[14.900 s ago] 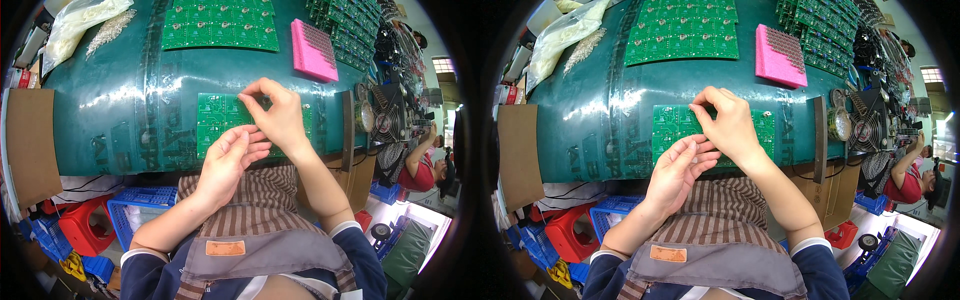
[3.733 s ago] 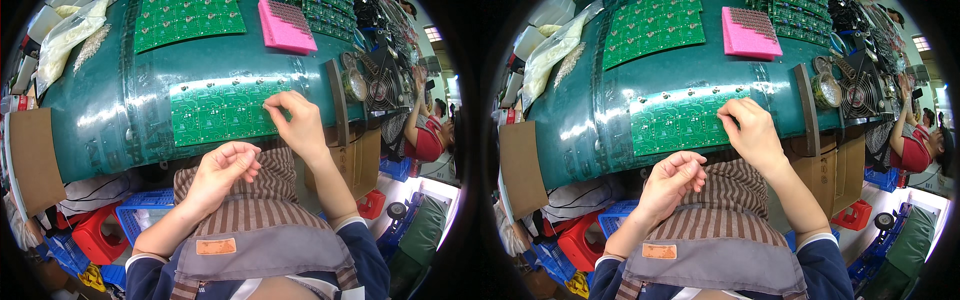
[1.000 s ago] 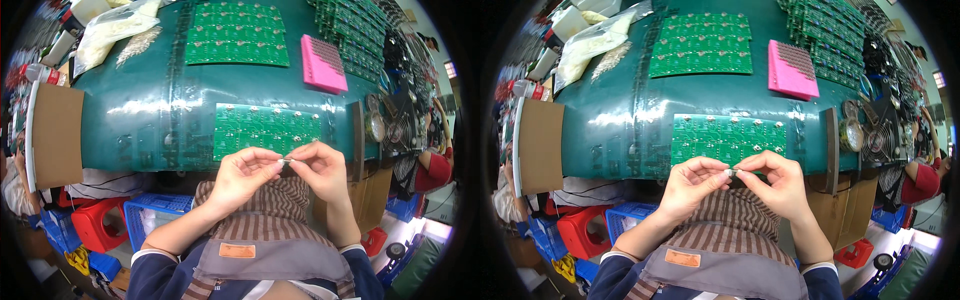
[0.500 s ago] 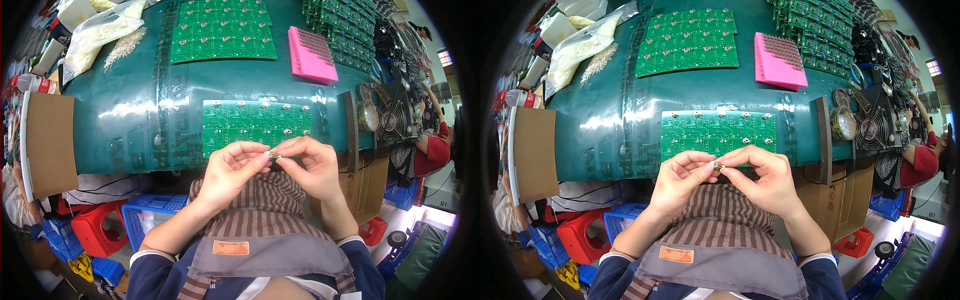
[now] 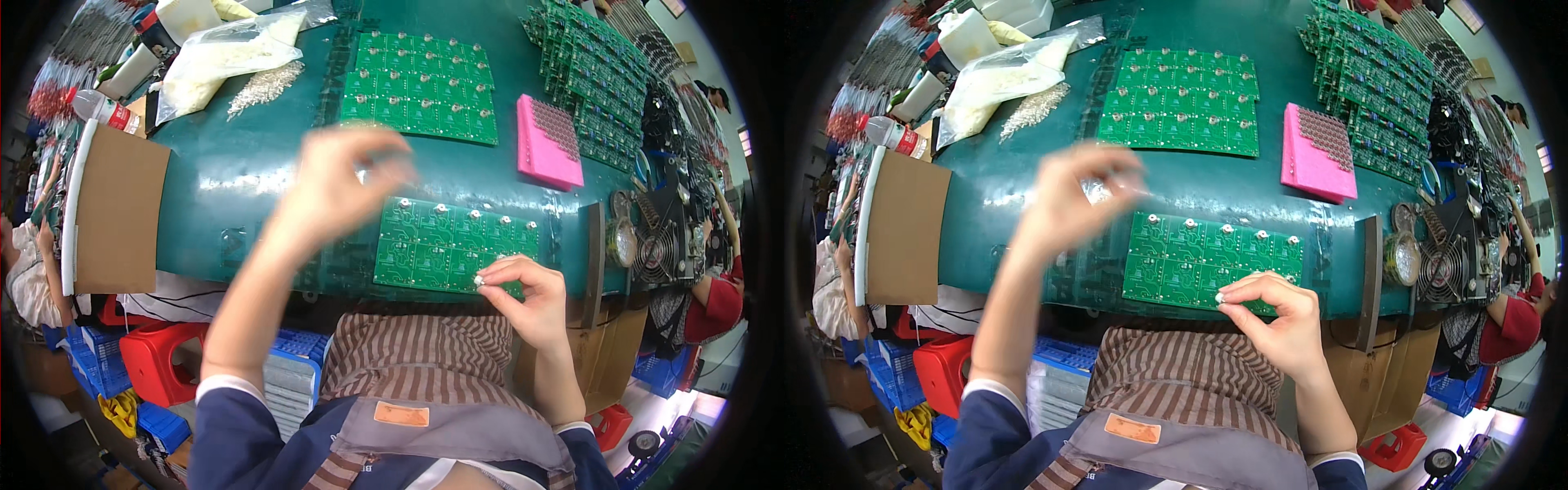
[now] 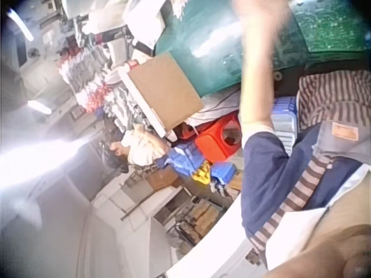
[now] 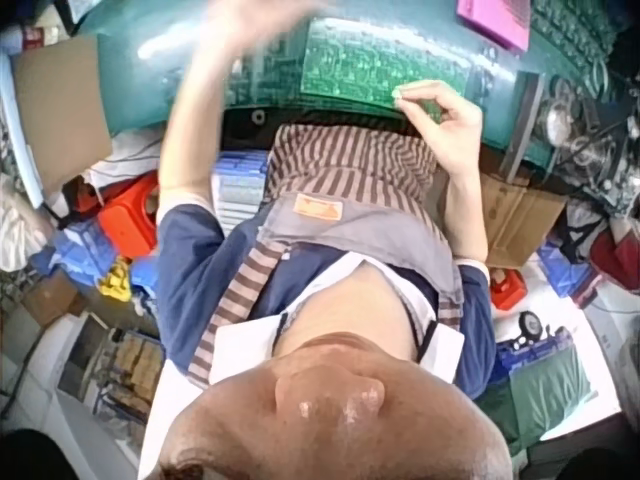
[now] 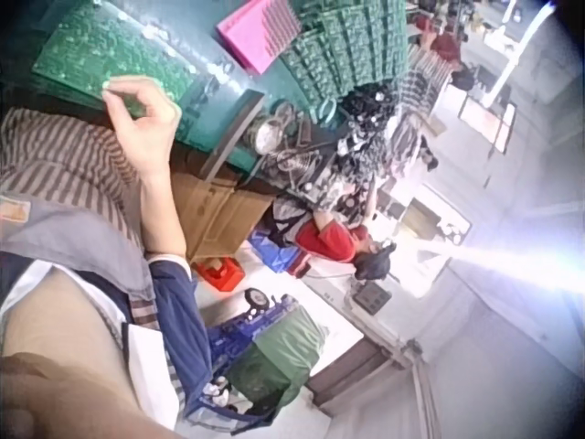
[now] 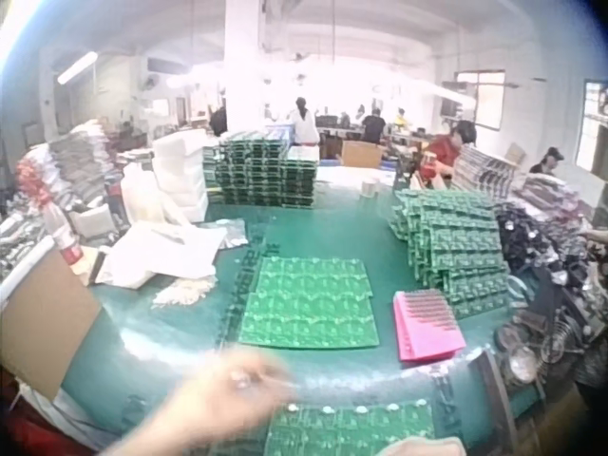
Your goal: The person assembles small plastic components onto green printed circuit boards by hand, taking the components from a component tray and a cardboard box.
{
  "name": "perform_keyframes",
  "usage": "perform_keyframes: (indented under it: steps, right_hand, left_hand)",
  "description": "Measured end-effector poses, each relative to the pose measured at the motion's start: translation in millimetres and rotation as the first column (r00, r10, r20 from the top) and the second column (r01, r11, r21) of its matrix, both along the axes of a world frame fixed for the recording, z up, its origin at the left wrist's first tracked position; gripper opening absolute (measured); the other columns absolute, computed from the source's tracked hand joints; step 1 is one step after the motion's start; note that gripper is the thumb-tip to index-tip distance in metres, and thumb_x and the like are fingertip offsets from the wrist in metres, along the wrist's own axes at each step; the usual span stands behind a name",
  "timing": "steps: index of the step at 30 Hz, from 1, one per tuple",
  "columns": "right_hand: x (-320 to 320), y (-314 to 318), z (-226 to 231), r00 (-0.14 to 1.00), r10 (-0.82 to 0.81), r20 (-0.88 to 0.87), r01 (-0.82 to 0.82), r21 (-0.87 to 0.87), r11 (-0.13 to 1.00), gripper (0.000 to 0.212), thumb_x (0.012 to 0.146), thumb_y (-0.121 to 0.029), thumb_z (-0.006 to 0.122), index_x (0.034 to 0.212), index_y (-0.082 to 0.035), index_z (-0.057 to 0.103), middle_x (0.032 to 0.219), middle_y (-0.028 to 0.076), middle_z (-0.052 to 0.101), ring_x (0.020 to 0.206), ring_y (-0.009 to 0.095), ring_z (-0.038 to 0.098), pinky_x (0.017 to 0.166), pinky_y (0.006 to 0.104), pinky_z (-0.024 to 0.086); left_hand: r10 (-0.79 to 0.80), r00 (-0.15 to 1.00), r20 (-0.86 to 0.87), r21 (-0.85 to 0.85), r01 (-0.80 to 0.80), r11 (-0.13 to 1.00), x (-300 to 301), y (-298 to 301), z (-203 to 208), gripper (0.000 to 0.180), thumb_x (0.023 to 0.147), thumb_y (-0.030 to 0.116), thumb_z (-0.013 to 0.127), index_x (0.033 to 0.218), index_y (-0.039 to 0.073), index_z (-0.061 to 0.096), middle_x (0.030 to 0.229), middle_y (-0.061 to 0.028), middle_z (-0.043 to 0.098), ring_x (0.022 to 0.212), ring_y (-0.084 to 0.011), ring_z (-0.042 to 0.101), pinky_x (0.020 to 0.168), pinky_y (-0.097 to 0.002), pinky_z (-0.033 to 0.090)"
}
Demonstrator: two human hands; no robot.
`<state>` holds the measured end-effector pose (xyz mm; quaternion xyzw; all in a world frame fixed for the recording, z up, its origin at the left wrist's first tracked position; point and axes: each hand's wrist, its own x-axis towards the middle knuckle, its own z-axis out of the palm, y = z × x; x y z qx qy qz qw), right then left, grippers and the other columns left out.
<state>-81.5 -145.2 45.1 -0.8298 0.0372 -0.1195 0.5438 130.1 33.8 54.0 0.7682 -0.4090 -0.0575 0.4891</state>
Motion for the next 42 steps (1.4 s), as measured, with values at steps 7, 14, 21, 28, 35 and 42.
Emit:
perform_keyframes:
  steps: [7,14,21,28,35,42]
  right_hand:
    - [11,2,-2,0.986,-0.167,-0.019,0.165,-0.073,0.984,0.012,0.071,0.005,0.070,0.080,-0.002,0.068,0.081,0.009,0.068,0.078,0.018,0.065,0.071,0.0273,0.050]
    - [30,-6,-13,0.962,-0.268,0.057,0.269,-0.394,0.879,0.007,0.073,-0.004,0.070,0.079,-0.004,0.067,0.076,0.008,0.066,0.074,0.023,0.061,0.071,0.0315,0.045]
    - [31,-10,-14,0.981,-0.193,-0.018,0.178,-0.309,0.934,0.007,0.073,-0.002,0.069,0.080,-0.002,0.066,0.076,0.010,0.066,0.071,0.024,0.062,0.066,0.0316,0.048]
    - [28,-2,-16,0.986,-0.158,-0.061,0.135,-0.279,0.951,0.007,0.073,-0.003,0.069,0.079,-0.001,0.065,0.077,0.010,0.066,0.074,0.024,0.062,0.068,0.0322,0.048]
    - [30,-2,-16,0.984,-0.166,-0.065,0.135,-0.341,0.930,0.006,0.073,-0.002,0.069,0.078,-0.001,0.064,0.076,0.010,0.065,0.074,0.024,0.062,0.069,0.0328,0.048]
    - [29,1,-17,0.984,-0.174,-0.043,0.147,-0.363,0.920,0.006,0.073,-0.002,0.068,0.078,0.000,0.064,0.074,0.010,0.064,0.074,0.025,0.061,0.067,0.0336,0.047]
  left_hand:
    - [0.447,0.704,0.551,0.342,-0.680,0.649,297,103,-40,0.036,0.083,0.031,0.057,0.112,0.010,0.062,0.102,-0.0180,0.064,0.100,-0.0346,0.060,0.089,-0.0410,0.045]
    - [0.057,0.669,0.741,0.646,-0.734,0.211,291,42,-45,0.058,0.078,0.034,0.062,0.127,0.008,0.047,0.131,-0.0167,0.046,0.124,-0.0337,0.039,0.100,-0.0403,0.037]
    - [-0.104,0.681,0.724,0.676,-0.673,0.300,342,65,-66,0.045,0.076,0.020,0.064,0.118,0.006,0.052,0.119,-0.0184,0.052,0.115,-0.0313,0.050,0.095,-0.0387,0.042]
    - [0.026,0.715,0.699,0.695,-0.687,0.211,376,82,-72,0.041,0.087,0.031,0.050,0.122,0.009,0.052,0.122,-0.0154,0.055,0.112,-0.0321,0.053,0.097,-0.0406,0.040]
    - [0.073,0.706,0.704,0.584,-0.635,0.506,369,76,-77,0.029,0.089,0.021,0.045,0.114,0.007,0.051,0.109,-0.0167,0.059,0.106,-0.0331,0.055,0.089,-0.0410,0.043]
    - [-0.208,0.658,0.724,0.652,-0.553,0.519,370,99,-61,0.023,0.088,0.015,0.043,0.108,0.006,0.051,0.105,-0.0171,0.058,0.102,-0.0339,0.055,0.085,-0.0410,0.044]
